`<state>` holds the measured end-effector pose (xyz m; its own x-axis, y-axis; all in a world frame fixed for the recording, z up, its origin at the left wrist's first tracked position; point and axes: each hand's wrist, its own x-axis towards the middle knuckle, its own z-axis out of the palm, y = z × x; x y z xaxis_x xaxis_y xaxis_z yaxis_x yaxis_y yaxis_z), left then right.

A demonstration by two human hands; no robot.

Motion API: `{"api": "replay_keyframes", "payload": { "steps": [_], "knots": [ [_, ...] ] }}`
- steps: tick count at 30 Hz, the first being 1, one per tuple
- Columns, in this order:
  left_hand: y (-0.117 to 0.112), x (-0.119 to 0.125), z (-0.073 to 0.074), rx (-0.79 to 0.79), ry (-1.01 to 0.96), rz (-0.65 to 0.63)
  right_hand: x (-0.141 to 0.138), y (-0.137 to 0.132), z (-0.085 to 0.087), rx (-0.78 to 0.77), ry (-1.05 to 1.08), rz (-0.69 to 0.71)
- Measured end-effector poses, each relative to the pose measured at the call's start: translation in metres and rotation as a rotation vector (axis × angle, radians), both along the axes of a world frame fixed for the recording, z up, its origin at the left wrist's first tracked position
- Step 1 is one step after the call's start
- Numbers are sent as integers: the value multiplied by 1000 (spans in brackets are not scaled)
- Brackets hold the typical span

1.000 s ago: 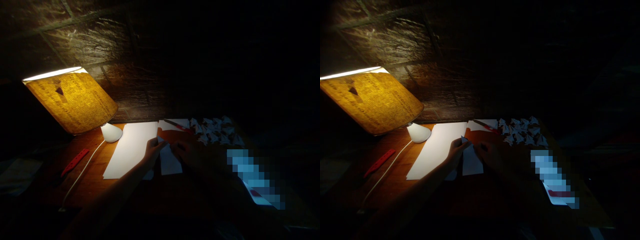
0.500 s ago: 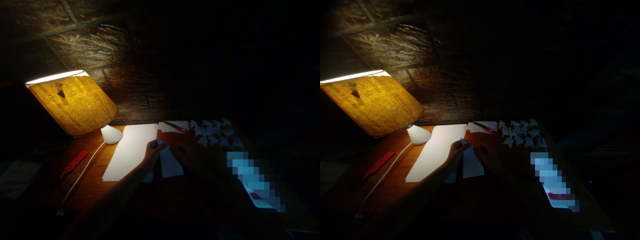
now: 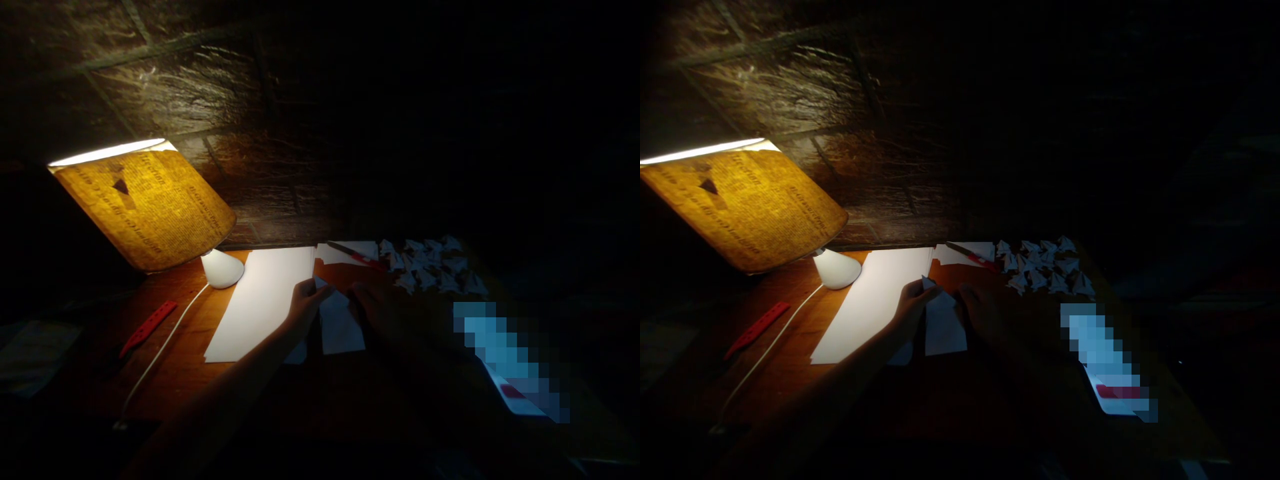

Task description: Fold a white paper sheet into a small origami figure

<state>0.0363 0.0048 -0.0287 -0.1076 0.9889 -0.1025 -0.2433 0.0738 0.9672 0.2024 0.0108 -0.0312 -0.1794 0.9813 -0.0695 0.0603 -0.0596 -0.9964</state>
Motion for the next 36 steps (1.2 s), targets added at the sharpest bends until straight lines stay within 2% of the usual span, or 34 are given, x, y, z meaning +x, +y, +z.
{"api": "replay_keyframes", "payload": {
  "steps": [9,23,29,36],
  "knots": [
    [-1,2,6,-9,-12,4,-1,-3,2,65,-16,120],
    [-2,0,0,37,-60,41,-1,-3,2,85,-62,103],
    [-1,-3,-2,-20,-122,34,-2,-7,3,73,-26,143],
    [-2,-4,-5,-4,-55,90,-3,-7,2,53,-45,132]
  ]
}}
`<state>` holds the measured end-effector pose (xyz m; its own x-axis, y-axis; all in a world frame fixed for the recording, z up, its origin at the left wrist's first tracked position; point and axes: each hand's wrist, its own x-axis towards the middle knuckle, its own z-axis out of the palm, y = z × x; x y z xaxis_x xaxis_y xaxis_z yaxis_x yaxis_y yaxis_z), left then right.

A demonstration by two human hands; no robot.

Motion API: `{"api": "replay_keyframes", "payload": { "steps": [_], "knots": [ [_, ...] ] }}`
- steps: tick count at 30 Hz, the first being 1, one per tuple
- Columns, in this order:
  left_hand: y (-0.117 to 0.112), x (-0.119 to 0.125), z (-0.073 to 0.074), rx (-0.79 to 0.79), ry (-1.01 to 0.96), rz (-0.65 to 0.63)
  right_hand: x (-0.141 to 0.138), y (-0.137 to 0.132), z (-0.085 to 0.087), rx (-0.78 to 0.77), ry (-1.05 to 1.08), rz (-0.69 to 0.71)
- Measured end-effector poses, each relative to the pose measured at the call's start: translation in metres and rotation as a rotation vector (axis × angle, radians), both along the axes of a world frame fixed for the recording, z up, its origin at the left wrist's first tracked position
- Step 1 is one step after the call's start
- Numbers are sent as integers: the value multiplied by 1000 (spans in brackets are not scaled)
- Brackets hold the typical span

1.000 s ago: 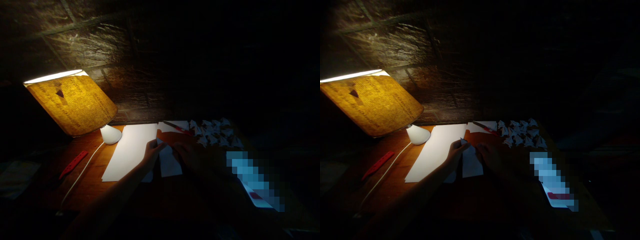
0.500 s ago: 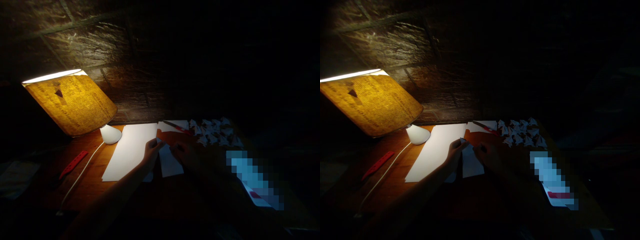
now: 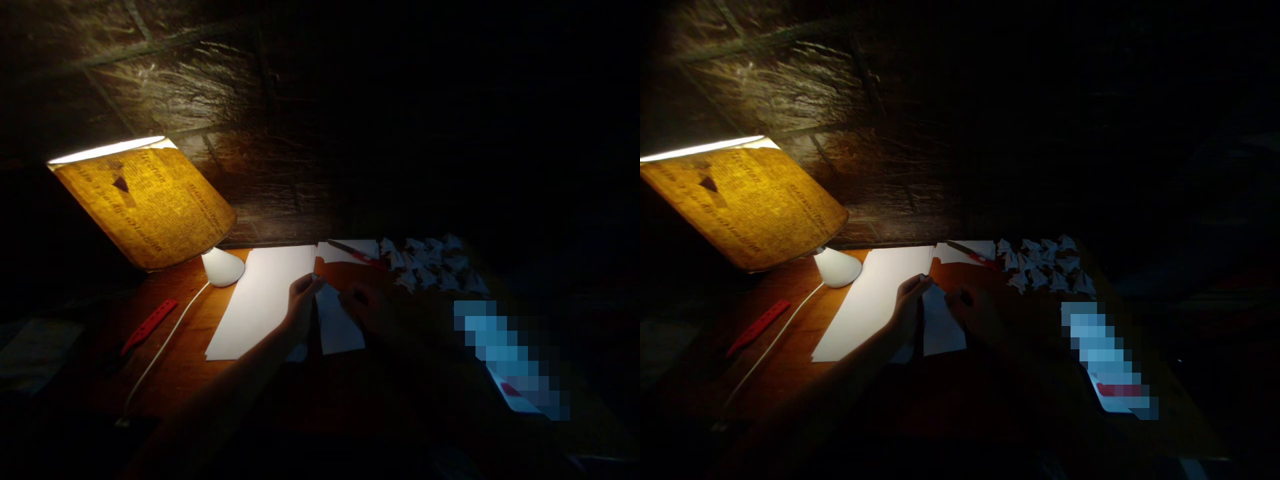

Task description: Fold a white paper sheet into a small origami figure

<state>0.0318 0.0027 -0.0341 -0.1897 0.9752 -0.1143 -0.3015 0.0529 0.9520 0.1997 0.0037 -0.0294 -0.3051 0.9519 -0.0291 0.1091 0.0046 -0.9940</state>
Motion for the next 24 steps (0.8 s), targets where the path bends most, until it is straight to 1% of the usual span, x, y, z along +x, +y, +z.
{"api": "replay_keyframes", "payload": {
  "steps": [5,10,14,18,24],
  "knots": [
    [-1,0,1,21,17,11,0,0,2,35,3,-4],
    [1,-2,0,62,18,30,-1,-2,2,-8,36,7],
    [3,-5,-1,90,-4,10,1,-4,7,10,11,7],
    [3,-4,-1,76,-15,-3,1,-5,11,7,15,13],
    [3,-3,1,87,6,22,0,-2,4,17,7,7]
  ]
}}
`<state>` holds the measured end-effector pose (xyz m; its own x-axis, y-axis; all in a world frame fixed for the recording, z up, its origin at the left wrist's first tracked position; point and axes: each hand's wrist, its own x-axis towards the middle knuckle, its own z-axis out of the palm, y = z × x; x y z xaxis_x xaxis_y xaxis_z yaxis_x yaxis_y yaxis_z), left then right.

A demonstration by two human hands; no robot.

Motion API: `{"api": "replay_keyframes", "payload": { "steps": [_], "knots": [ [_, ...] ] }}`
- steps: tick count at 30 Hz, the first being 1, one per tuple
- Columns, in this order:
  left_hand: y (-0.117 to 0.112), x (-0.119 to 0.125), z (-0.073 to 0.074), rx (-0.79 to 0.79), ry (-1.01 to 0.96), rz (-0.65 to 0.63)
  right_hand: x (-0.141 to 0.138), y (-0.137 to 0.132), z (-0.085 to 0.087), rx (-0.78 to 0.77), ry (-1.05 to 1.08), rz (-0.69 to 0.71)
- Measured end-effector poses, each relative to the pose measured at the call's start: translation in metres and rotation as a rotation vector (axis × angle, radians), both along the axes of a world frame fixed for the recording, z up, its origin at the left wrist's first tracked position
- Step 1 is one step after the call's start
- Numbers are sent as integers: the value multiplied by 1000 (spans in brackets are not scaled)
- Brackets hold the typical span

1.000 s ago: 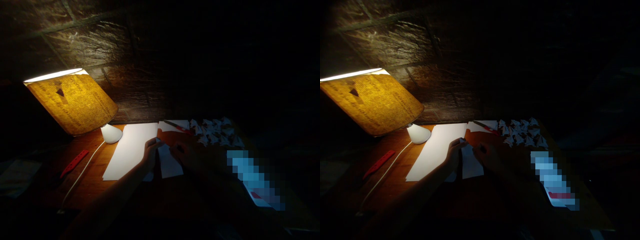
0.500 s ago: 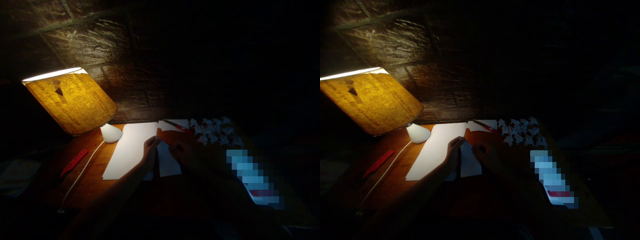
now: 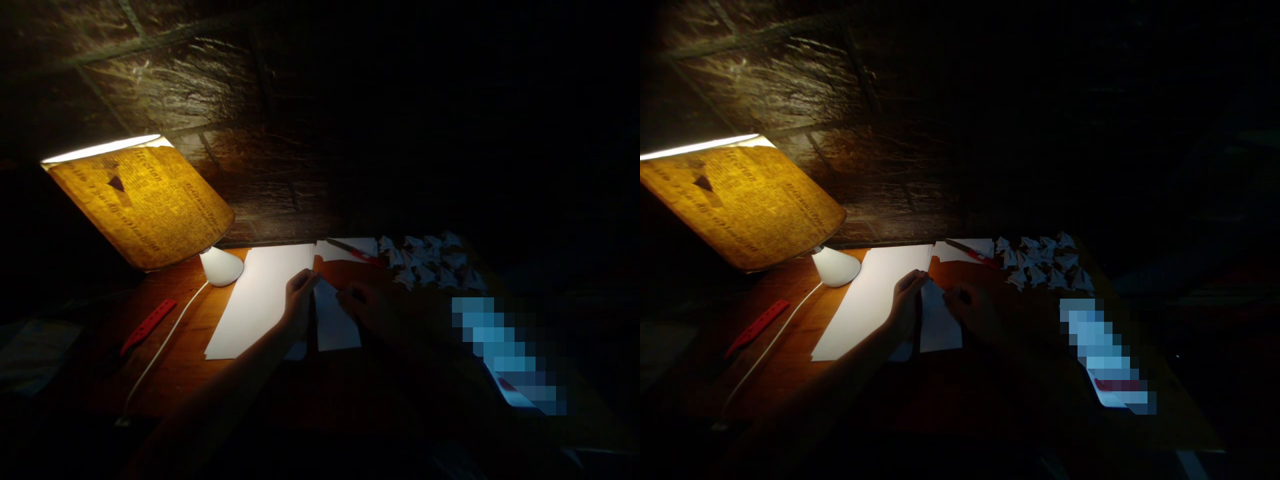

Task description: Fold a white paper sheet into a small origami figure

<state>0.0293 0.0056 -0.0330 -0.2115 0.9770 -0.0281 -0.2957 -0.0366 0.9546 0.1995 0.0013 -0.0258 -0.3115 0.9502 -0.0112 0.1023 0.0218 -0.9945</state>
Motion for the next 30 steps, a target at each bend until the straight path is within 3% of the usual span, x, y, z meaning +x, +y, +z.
{"api": "replay_keyframes", "payload": {
  "steps": [12,30],
  "knots": [
    [2,-1,5,31,-18,21,0,-1,6,22,-31,18],
    [4,-2,2,47,-111,74,0,4,-3,-4,2,-72]
  ]
}}
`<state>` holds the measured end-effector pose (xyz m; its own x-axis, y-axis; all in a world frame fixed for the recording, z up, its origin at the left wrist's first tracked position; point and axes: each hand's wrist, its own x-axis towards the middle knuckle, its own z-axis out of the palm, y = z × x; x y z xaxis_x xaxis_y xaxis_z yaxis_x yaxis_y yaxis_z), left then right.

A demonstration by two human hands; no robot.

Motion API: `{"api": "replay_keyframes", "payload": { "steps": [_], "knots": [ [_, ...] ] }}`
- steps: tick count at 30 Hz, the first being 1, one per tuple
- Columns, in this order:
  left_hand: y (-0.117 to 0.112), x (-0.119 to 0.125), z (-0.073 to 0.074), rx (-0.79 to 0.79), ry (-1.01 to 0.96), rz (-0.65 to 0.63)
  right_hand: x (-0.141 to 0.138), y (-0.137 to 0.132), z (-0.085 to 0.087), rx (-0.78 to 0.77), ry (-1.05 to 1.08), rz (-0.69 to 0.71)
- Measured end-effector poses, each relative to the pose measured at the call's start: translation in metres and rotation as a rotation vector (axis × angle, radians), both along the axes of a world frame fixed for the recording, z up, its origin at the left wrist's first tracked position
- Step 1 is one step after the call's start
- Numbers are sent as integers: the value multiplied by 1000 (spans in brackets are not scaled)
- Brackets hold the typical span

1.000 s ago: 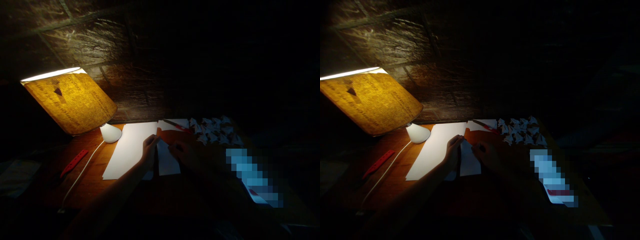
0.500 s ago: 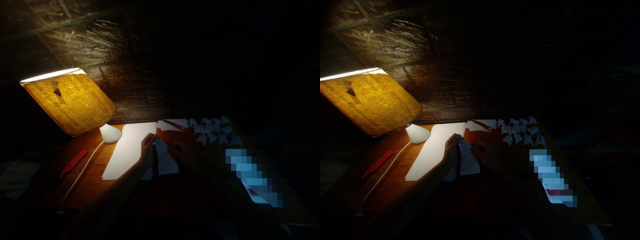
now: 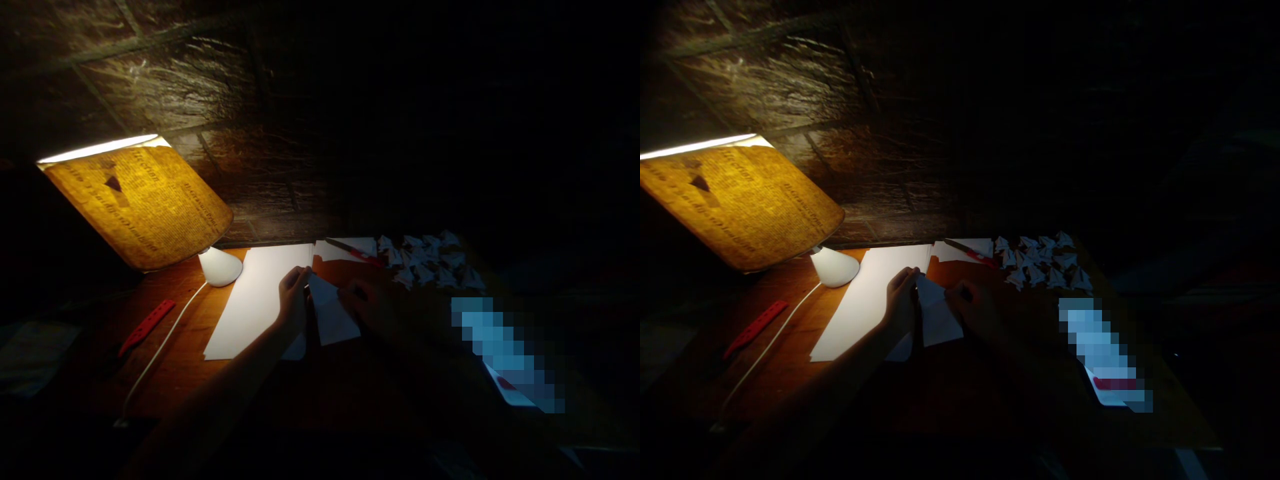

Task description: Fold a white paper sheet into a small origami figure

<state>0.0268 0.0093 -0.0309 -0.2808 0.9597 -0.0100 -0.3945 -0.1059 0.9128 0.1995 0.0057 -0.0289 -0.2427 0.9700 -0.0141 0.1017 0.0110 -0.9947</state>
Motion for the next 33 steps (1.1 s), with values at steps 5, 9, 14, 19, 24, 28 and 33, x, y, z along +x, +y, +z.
{"api": "replay_keyframes", "payload": {
  "steps": [5,9,14,19,24,28,33],
  "knots": [
    [1,-1,-3,-16,-4,-17,-1,1,-2,-29,33,-35],
    [0,-1,-5,-9,47,-90,1,1,0,-18,90,-97],
    [-5,3,-5,47,237,-235,5,2,4,25,156,-184],
    [-8,5,-5,13,287,-242,4,3,3,2,167,-199],
    [-7,4,-3,37,288,-209,2,1,6,-11,190,-195],
    [-7,2,-4,41,331,-188,3,-1,10,-13,190,-171],
    [-7,3,-5,51,331,-194,2,0,7,-19,188,-210]
  ]
}}
